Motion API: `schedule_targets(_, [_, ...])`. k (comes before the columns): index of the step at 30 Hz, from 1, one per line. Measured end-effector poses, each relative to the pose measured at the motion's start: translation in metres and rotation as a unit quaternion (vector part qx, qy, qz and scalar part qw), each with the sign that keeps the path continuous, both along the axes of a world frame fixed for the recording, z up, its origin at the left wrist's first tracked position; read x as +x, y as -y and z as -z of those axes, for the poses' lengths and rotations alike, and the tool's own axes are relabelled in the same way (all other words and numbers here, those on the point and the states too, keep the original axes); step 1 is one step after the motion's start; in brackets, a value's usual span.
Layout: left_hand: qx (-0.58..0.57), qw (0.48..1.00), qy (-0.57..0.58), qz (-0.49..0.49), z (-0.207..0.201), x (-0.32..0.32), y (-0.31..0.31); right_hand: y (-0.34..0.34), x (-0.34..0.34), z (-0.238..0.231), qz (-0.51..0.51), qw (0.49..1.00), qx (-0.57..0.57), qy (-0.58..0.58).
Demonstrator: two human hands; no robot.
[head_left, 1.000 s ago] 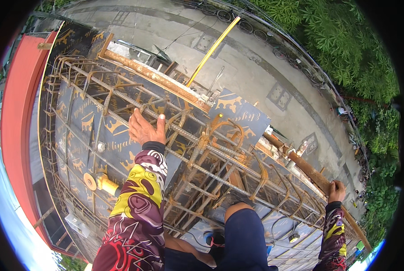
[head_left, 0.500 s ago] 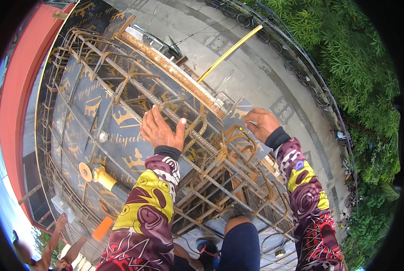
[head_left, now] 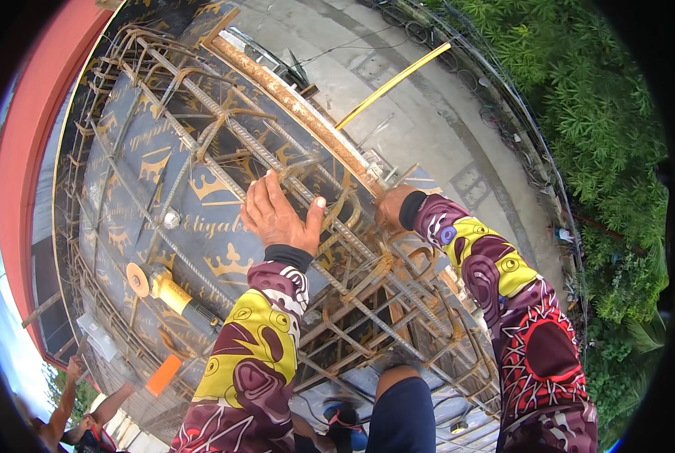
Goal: The person uses a hammer to tap and adjust a rebar grid on a construction site. They also use a yellow handheld tool to work on the rebar structure.
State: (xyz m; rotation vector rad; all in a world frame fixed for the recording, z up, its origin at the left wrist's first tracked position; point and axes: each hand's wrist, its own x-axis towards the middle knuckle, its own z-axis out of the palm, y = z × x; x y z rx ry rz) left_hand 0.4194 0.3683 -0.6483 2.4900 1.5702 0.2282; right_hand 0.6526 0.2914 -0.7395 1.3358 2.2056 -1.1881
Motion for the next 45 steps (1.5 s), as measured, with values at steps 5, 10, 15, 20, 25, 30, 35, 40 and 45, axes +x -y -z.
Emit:
schedule_targets(5, [0.004,1.0,0.005,0.008,0.0,-0.001,-0.001,-0.002,0.004,0.008,-0.03,0.999,-0.043,-0.004])
schedule_targets(10, [0.0,1.0,-0.003,0.007,-0.001,-0.002,-0.001,-0.007,0.005,0.006,-0.019,0.997,-0.072,-0.014])
schedule_targets(15, [-0.003,1.0,-0.01,0.011,-0.005,0.003,0.0,0.0,0.014,0.022,0.075,0.99,-0.103,-0.066])
schedule_targets(20, [-0.005,1.0,-0.003,0.001,-0.003,-0.002,0.0,-0.02,-0.008,0.023,0.158,0.977,-0.141,0.009])
schedule_targets(25, [-0.007,1.0,0.001,0.003,-0.001,-0.001,-0.001,-0.037,-0.031,0.021,0.232,0.943,-0.166,0.168])
schedule_targets(30, [-0.004,1.0,0.001,0.006,-0.001,0.0,0.0,-0.036,-0.036,0.039,0.298,0.921,-0.185,0.168])
schedule_targets(35, [0.0,1.0,-0.008,-0.003,0.001,-0.01,-0.001,-0.032,-0.055,0.033,0.401,0.883,-0.179,0.168])
schedule_targets(40, [-0.007,1.0,0.017,0.018,-0.001,0.009,0.001,-0.028,-0.033,0.034,0.404,0.875,-0.181,0.195])
schedule_targets(45, [-0.005,1.0,-0.005,0.001,0.0,-0.007,-0.001,-0.054,-0.057,0.041,0.235,0.931,-0.235,0.153])
